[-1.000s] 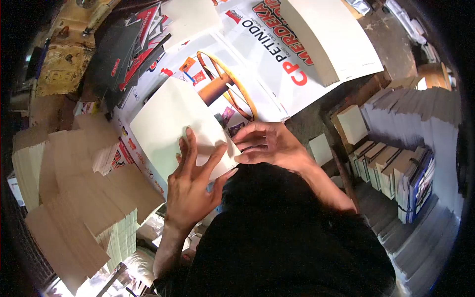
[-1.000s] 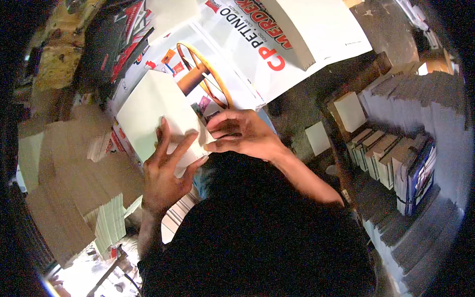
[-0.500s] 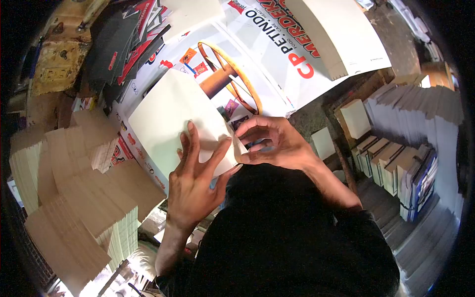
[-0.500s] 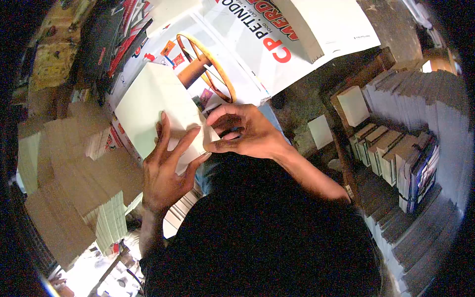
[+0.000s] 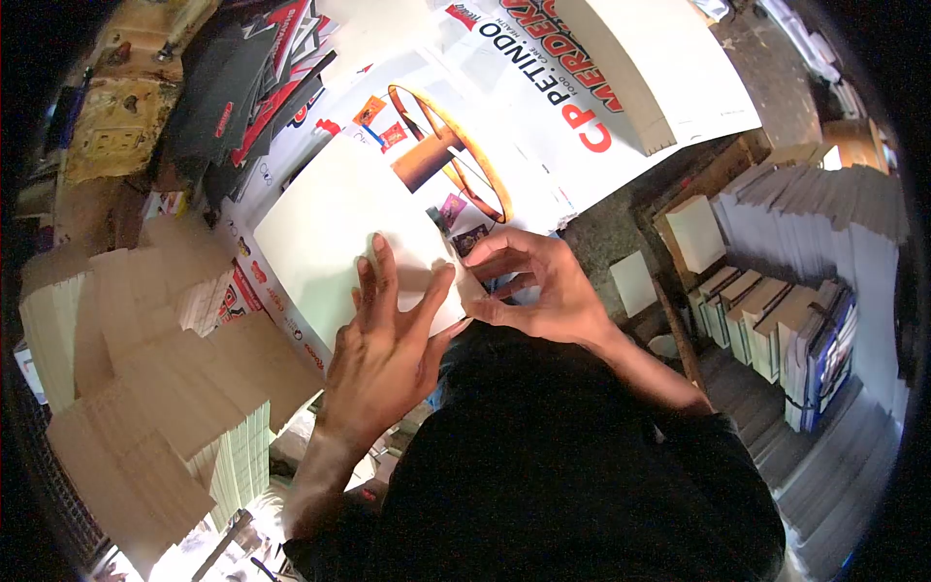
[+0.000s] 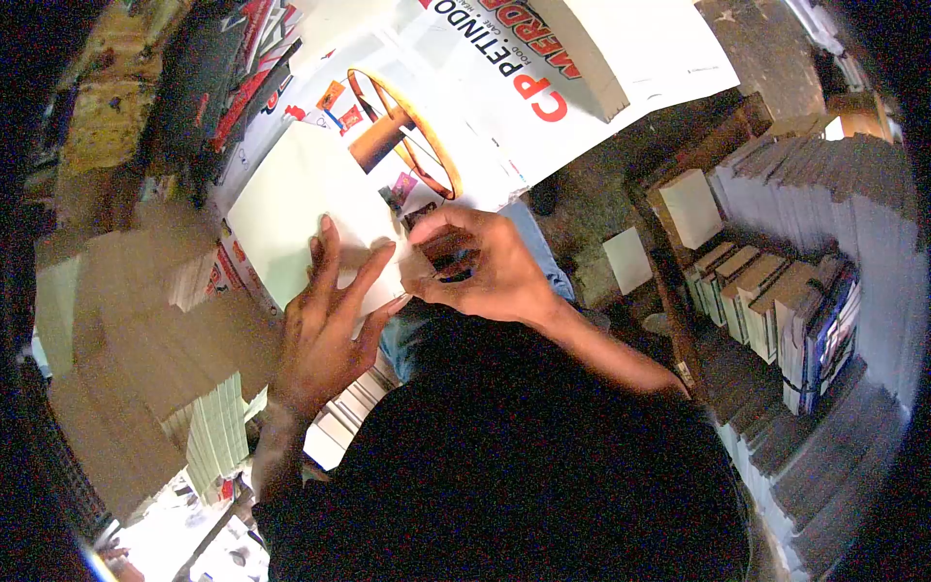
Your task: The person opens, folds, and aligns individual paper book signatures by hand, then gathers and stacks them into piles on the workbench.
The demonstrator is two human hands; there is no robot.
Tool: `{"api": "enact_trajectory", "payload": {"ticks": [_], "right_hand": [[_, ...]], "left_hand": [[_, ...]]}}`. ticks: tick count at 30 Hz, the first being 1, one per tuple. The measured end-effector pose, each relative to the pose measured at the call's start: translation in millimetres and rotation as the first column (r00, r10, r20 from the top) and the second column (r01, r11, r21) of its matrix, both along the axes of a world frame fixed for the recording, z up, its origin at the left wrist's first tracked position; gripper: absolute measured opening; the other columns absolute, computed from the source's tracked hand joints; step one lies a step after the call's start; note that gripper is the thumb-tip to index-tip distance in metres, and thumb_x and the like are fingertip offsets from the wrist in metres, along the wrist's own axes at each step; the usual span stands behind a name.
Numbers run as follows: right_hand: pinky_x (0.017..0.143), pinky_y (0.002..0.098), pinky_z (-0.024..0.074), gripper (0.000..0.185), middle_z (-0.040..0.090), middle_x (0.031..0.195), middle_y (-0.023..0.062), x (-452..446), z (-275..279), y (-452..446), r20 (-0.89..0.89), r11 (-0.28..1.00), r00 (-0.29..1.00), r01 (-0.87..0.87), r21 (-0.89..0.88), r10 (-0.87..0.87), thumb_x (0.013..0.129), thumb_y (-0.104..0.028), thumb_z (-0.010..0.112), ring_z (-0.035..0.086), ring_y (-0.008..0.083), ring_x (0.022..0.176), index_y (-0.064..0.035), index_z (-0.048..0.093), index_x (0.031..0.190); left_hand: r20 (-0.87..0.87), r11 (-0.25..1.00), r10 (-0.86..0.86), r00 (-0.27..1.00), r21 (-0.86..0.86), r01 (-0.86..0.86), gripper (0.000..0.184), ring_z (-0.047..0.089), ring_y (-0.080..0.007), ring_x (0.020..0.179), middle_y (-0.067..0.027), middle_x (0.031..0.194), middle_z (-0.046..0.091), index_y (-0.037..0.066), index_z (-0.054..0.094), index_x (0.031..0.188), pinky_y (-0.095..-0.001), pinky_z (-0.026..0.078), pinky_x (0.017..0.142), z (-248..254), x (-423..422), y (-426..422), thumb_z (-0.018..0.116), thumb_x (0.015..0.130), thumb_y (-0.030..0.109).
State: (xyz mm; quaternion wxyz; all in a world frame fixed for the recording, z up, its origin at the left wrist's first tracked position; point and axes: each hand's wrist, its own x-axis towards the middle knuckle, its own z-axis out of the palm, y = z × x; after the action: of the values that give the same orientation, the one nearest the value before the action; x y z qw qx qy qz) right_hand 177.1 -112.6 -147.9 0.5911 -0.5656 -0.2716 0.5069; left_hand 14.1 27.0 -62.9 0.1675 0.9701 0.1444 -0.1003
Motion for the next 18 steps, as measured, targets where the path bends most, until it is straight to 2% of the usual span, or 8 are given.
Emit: {"api": "enact_trajectory", "payload": {"ticks": [3,6,8,10,12,14,16,18], "right_hand": [[0.086,0.0353,0.0553,0.044,0.065,0.112,0.0067,-2.5,-5.9,-1.8,0.011,0.999,1.0,0.002,0.036,-0.003,0.077,-0.003,0.08,0.064,0.0198,0.106,-0.0014,0.061,0.117],[0.086,0.0343,0.0545,0.041,0.065,0.113,0.0085,-17.8,-8.5,-5.6,0.153,0.998,0.988,0.03,0.056,-0.039,0.08,-0.004,0.078,0.064,0.0186,0.105,-0.0013,0.061,0.117],[0.087,0.0332,0.0535,0.037,0.065,0.113,0.0106,-35.6,-9.6,-6.2,0.284,0.957,0.922,0.212,0.199,-0.263,0.083,-0.007,0.076,0.064,0.0177,0.104,-0.0004,0.061,0.116],[0.09,0.0337,0.0511,0.038,0.064,0.116,0.014,-52.7,-14.1,-6.2,0.288,0.951,0.914,0.234,0.202,-0.286,0.086,-0.008,0.071,0.063,0.0199,0.104,0.0018,0.058,0.12],[0.089,0.033,0.0507,0.046,0.063,0.115,0.0178,-63.8,-15.8,-3.9,0.361,0.896,0.827,0.343,0.281,-0.43,0.085,-0.008,0.071,0.064,0.0243,0.1,0.001,0.051,0.126],[0.096,0.0382,0.046,0.051,0.06,0.118,0.0191,-72.2,-26.6,-0.5,0.352,0.888,0.824,0.355,0.293,-0.445,0.083,-0.003,0.069,0.06,0.0291,0.109,0.0023,0.048,0.129],[0.1,0.0423,0.0392,0.061,0.056,0.121,0.0191,-73.9,-32.2,2.4,0.537,0.884,0.706,0.319,0.342,-0.462,0.075,-0.006,0.073,0.053,0.0338,0.115,0.0009,0.047,0.13],[0.1,0.0437,0.0365,0.067,0.054,0.123,0.019,-74.2,-29.3,6.8,0.566,0.895,0.695,0.304,0.328,-0.443,0.072,-0.009,0.074,0.052,0.0354,0.115,-0.0001,0.046,0.132]], "left_hand": [[-0.032,0.994,-0.071,0.997,0.087,0.074,0.063,0.037,-0.0668,0.127,-0.0439,0.152,0.01,0.014,0.039,0.151,-0.061,0.053,0.09,0.3,0.6,-1.3,0.063,0.093,0.025],[-0.095,0.974,-0.125,0.988,0.178,0.14,0.064,0.039,-0.068,0.124,-0.0464,0.15,0.01,0.01,0.037,0.151,-0.0567,0.059,0.078,-4.0,-2.1,-1.7,0.061,0.094,0.024],[-0.075,0.954,-0.166,0.983,0.239,0.179,0.064,0.042,-0.0682,0.122,-0.047,0.149,0.013,0.007,0.034,0.152,-0.0531,0.061,0.069,-8.6,-5.1,-1.0,0.059,0.096,0.024],[-0.087,0.95,-0.165,0.983,0.255,0.182,0.063,0.044,-0.067,0.121,-0.0472,0.148,0.016,0.007,0.033,0.152,-0.0527,0.061,0.07,-5.6,-3.0,-2.3,0.057,0.097,0.024],[-0.097,0.946,-0.162,0.982,0.269,0.182,0.061,0.045,-0.0659,0.12,-0.0474,0.147,0.02,0.006,0.031,0.153,-0.0524,0.061,0.072,-5.9,-2.6,-3.4,0.054,0.099,0.025],[-0.061,0.908,-0.198,0.978,0.364,0.207,0.061,0.049,-0.0622,0.119,-0.0464,0.144,0.027,0.003,0.03,0.153,-0.0502,0.061,0.074,-10.0,-4.1,-4.0,0.051,0.102,0.03],[-0.044,0.903,-0.203,0.978,0.377,0.204,0.063,0.051,-0.0604,0.119,-0.0453,0.144,0.029,0.003,0.03,0.153,-0.0498,0.061,0.075,-13.5,-6.5,-4.0,0.051,0.102,0.033],[-0.022,0.899,-0.205,0.979,0.392,0.197,0.064,0.052,-0.0585,0.119,-0.0441,0.144,0.032,0.003,0.03,0.153,-0.0494,0.061,0.076,-14.9,-7.3,-4.0,0.051,0.102,0.036]]}}
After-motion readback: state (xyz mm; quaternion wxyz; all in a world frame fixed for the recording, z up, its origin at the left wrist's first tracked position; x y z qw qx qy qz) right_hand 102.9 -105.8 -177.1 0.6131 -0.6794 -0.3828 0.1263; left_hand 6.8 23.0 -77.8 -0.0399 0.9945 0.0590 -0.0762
